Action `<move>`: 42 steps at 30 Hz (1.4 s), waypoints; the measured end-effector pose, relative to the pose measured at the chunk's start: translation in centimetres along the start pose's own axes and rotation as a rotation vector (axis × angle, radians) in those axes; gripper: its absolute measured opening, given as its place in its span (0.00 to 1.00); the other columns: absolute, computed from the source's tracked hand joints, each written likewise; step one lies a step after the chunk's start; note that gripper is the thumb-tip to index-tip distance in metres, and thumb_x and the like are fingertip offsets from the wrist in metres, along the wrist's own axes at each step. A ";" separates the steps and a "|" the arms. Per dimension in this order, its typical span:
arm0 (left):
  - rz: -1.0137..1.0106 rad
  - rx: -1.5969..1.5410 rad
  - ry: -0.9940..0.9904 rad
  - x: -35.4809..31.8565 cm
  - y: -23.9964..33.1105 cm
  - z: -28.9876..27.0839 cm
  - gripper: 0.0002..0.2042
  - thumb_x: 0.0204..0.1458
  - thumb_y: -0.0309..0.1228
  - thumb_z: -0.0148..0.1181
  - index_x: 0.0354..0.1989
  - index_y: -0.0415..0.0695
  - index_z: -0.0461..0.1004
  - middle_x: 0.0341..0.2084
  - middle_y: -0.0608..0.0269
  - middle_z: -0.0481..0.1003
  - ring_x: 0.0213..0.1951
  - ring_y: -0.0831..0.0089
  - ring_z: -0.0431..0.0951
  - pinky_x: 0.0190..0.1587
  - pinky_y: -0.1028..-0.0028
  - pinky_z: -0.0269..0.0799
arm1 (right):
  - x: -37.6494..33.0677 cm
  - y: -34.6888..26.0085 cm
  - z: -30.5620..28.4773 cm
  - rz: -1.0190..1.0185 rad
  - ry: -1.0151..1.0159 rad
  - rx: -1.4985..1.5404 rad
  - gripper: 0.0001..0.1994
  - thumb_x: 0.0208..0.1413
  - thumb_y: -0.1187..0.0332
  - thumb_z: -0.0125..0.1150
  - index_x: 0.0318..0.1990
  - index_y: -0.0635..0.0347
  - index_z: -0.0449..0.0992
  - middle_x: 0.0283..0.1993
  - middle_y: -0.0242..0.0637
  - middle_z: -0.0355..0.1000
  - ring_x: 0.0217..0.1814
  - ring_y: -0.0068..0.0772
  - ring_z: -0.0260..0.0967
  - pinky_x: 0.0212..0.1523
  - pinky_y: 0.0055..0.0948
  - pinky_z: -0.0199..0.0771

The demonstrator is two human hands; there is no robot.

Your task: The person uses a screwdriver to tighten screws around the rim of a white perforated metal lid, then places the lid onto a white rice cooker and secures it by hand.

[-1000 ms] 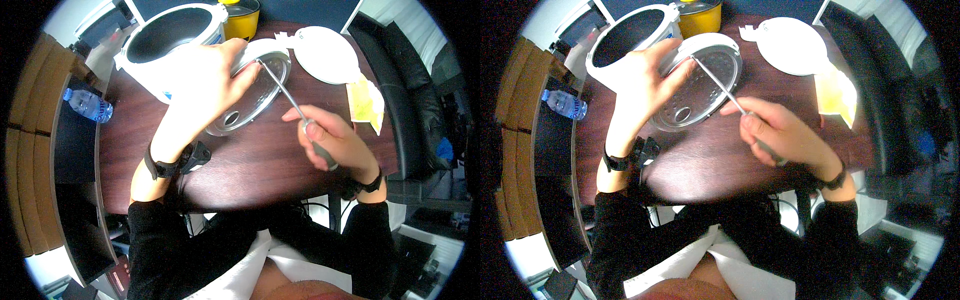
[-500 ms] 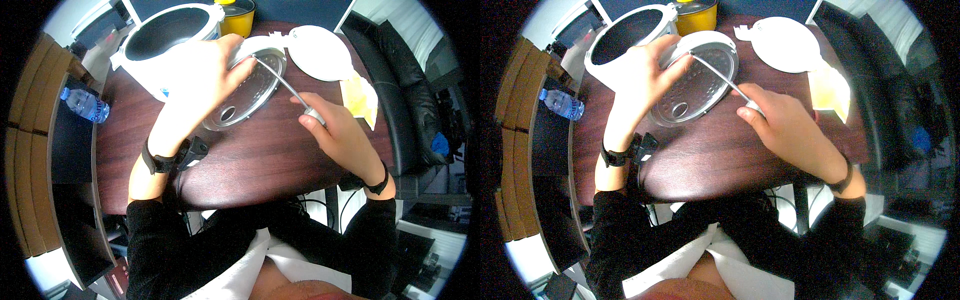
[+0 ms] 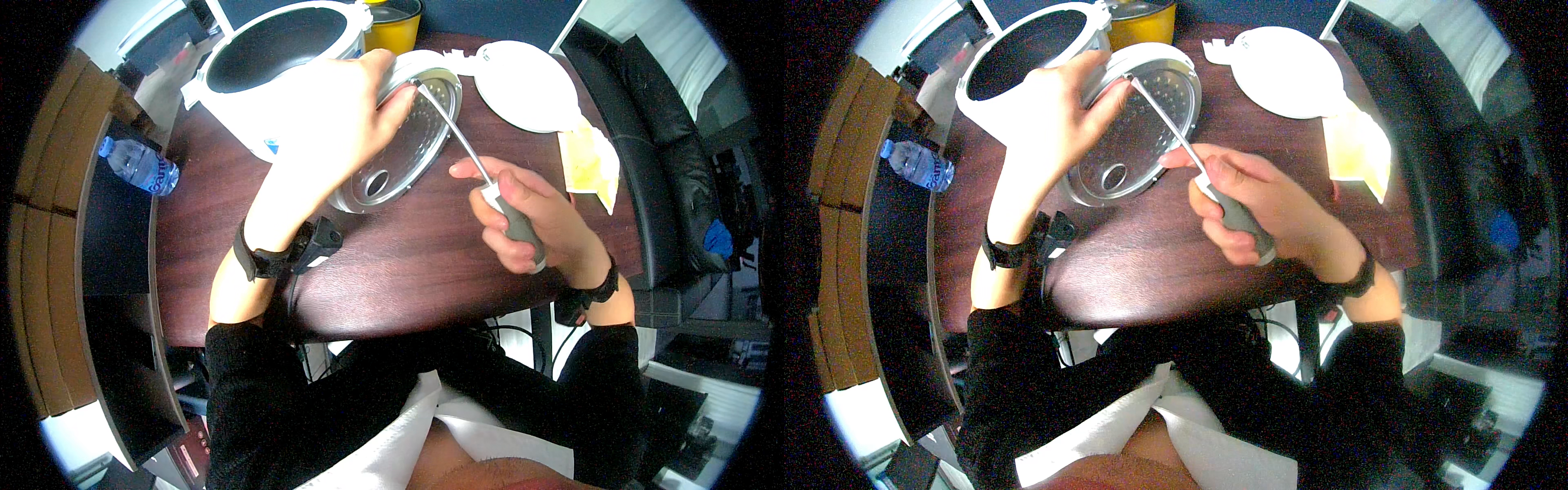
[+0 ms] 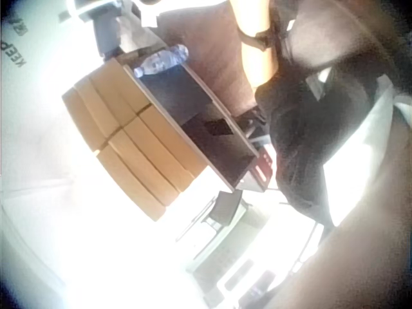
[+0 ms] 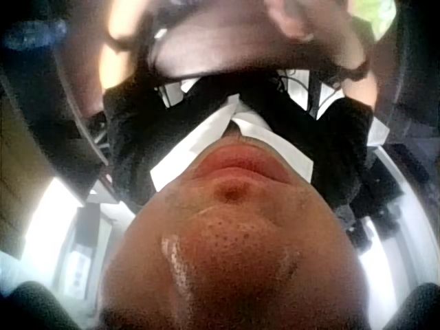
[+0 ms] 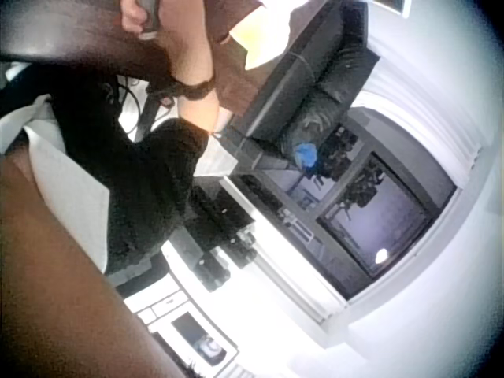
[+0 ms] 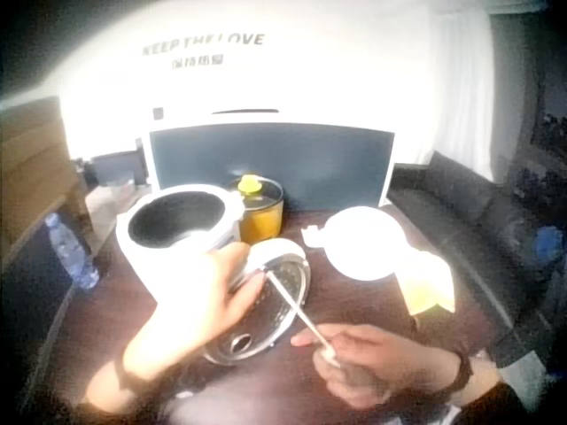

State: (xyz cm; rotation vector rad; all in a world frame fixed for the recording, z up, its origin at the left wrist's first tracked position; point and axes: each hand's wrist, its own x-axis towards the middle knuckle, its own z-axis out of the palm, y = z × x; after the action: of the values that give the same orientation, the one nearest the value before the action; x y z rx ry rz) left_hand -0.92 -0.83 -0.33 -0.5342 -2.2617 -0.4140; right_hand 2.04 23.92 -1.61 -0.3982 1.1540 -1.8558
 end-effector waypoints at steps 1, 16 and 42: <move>-0.010 -0.005 -0.008 -0.1 0.0 0.0 0.15 0.50 0.39 0.63 0.37 0.38 0.76 0.20 0.50 0.76 0.24 0.57 0.79 0.29 0.65 0.74 | 0.1 0.5 0.5 0.003 -0.002 0.110 0.22 0.69 0.57 0.36 0.63 0.62 0.57 0.26 0.30 0.58 0.13 0.14 0.55 0.08 0.16 0.55; 0.002 -0.031 -0.060 0.0 0.2 -0.5 0.16 0.49 0.40 0.63 0.39 0.39 0.77 0.22 0.50 0.77 0.27 0.56 0.79 0.32 0.64 0.74 | -1.2 -2.3 0.2 -0.381 0.368 -1.679 0.16 0.64 0.65 0.48 0.55 0.63 0.67 0.32 0.42 0.71 0.31 0.31 0.70 0.37 0.30 0.69; -0.029 -0.076 -0.115 0.4 0.3 -0.6 0.18 0.48 0.40 0.65 0.40 0.38 0.77 0.27 0.46 0.78 0.28 0.55 0.81 0.34 0.65 0.76 | -1.8 -2.9 1.6 -0.307 0.483 -1.848 0.15 0.59 0.68 0.55 0.51 0.62 0.70 0.33 0.47 0.74 0.32 0.46 0.71 0.34 0.34 0.69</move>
State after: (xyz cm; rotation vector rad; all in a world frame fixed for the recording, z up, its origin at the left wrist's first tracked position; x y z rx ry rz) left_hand -0.59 -0.73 0.40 -0.5782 -2.3737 -0.4964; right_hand 2.58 24.97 1.97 -1.1409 3.0321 -0.4922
